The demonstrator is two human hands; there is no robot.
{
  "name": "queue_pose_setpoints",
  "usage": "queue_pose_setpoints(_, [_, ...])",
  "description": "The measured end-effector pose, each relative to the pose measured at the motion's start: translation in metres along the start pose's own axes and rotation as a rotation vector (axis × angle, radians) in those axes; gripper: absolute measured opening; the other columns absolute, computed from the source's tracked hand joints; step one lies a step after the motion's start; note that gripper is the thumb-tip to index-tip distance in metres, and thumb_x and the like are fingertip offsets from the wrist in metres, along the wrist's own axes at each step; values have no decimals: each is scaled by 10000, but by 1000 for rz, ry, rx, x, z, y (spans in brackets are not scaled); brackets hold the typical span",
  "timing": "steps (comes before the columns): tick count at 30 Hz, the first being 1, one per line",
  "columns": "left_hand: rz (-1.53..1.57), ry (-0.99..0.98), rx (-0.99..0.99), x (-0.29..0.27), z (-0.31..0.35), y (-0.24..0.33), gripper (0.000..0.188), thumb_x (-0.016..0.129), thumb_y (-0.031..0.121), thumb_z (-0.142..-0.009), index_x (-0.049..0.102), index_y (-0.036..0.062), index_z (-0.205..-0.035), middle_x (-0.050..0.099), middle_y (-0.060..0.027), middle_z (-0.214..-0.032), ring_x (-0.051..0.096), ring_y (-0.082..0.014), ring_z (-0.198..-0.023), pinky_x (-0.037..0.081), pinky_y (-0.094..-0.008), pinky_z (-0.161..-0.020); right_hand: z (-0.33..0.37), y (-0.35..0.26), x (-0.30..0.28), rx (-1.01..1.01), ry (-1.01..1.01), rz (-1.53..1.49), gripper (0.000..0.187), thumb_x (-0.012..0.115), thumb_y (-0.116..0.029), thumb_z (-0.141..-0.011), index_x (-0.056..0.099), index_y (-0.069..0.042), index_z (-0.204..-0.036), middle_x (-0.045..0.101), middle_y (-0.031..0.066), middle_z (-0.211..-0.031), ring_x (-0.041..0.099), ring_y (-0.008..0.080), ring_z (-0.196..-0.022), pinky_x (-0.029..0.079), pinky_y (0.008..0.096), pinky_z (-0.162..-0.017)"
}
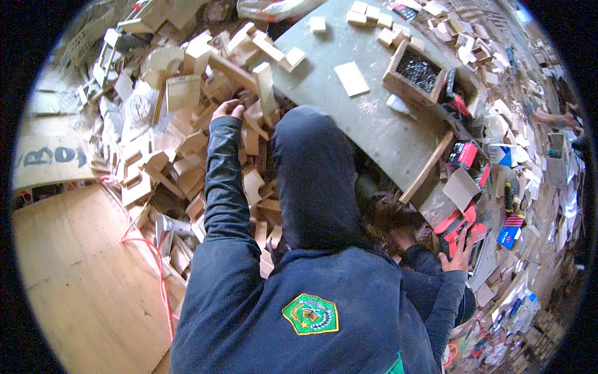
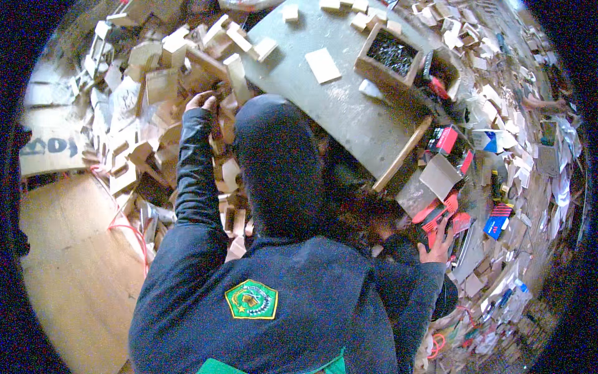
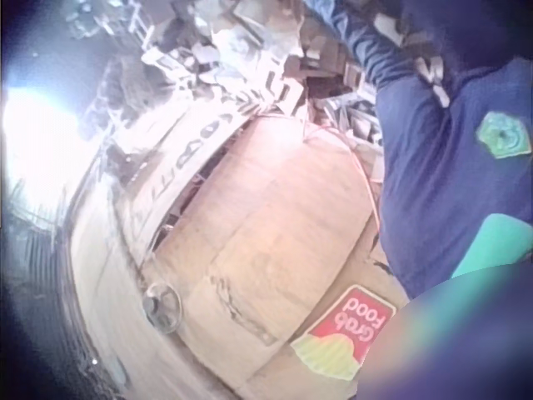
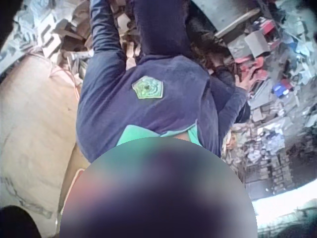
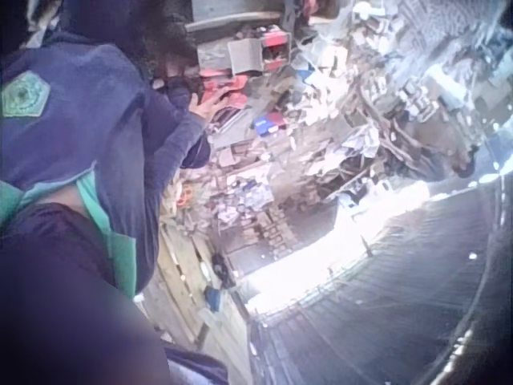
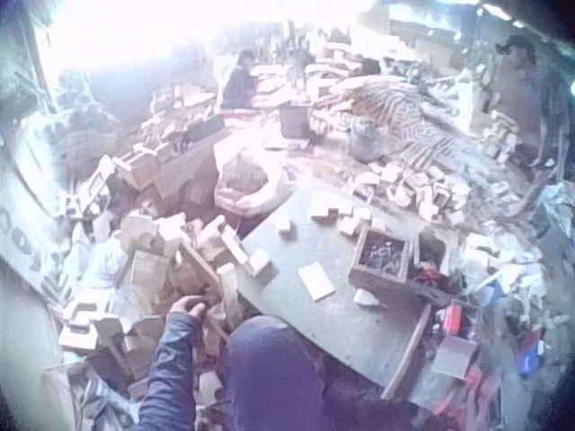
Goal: The person assembles a small wooden axe by joining a curved axe head to a wooden handle. They use a nail gun to fasten the pieces and then repeatedly tap the joint with a hammer to secure the connection.
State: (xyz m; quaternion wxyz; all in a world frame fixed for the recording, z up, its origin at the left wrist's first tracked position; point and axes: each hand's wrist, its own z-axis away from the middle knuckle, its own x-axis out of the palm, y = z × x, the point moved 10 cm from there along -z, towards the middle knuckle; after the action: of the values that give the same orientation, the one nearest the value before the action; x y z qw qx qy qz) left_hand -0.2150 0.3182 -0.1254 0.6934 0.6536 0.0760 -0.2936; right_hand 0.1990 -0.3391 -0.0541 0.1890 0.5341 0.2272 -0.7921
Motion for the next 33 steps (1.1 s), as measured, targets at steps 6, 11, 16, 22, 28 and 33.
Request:
queue_pose_setpoints(6, [-956, -738, -451, 35, 141, -128, 710, 599, 506, -796, 408, 83, -1332, 378, -170, -1396, 481, -325, -1230, 404, -383, -1011, -5, 16, -3, 51, -110, 6, 1067, 770, -120, -620, 178, -228, -1501, 267, 228, -1456, 306, 419, -1333, 319, 442, -1081])
queue_pose_setpoints(11, [-701, -165, -301, 59, 196, -178, 1120, 777, 255, -684, 24, 228, -1512, 60, -156, -1551, 338, -397, -1321, 378, -412, -1044, -23, -17, -31, -148, -1, 33, 978, 720, -63, -663, 214, -186, -1492, 237, 241, -1474, 240, 413, -1375, 269, 436, -1111])
queue_pose_setpoints(16, [-633, 434, -209, -21, 177, -198, 812, 765, 327, -707, 387, 154, -1404, 361, -270, -1404, 467, -415, -1202, 396, -413, -1021, -23, -40, -48, -223, 28, 41, 902, 699, -130, -712, 239, -177, -1486, 250, 247, -1468, 261, 412, -1362, 273, 437, -1104])
queue_pose_setpoints(22, [-1083, -536, -673, -55, 163, -248, 472, 491, 398, -867, 618, 94, -1206, 577, -123, -1268, 547, -285, -1188, 446, -377, -973, 1, -33, -51, -278, -19, 58, 816, 671, -158, -747, 289, -152, -1468, 265, 241, -1471, 289, 407, -1351, 299, 445, -1091])
queue_pose_setpoints(28, [-1048, -481, -696, -25, 284, -286, 892, 714, 575, -653, 418, 202, -1407, 190, -131, -1512, 311, -318, -1344, 305, -389, -1098, 27, -4, -43, -164, -38, 9, 841, 679, -103, -731, 280, -154, -1470, 299, 253, -1435, 324, 422, -1319, 330, 450, -1070])
queue_pose_setpoints(33, [-612, 197, -499, -41, 272, -332, 588, 702, 322, -709, 571, 188, -1266, 304, -184, -1418, 406, -296, -1244, 365, -382, -1049, 22, -24, -41, -315, 12, 45, 811, 678, -125, -740, 303, -149, -1459, 255, 240, -1462, 293, 420, -1340, 310, 454, -1088])
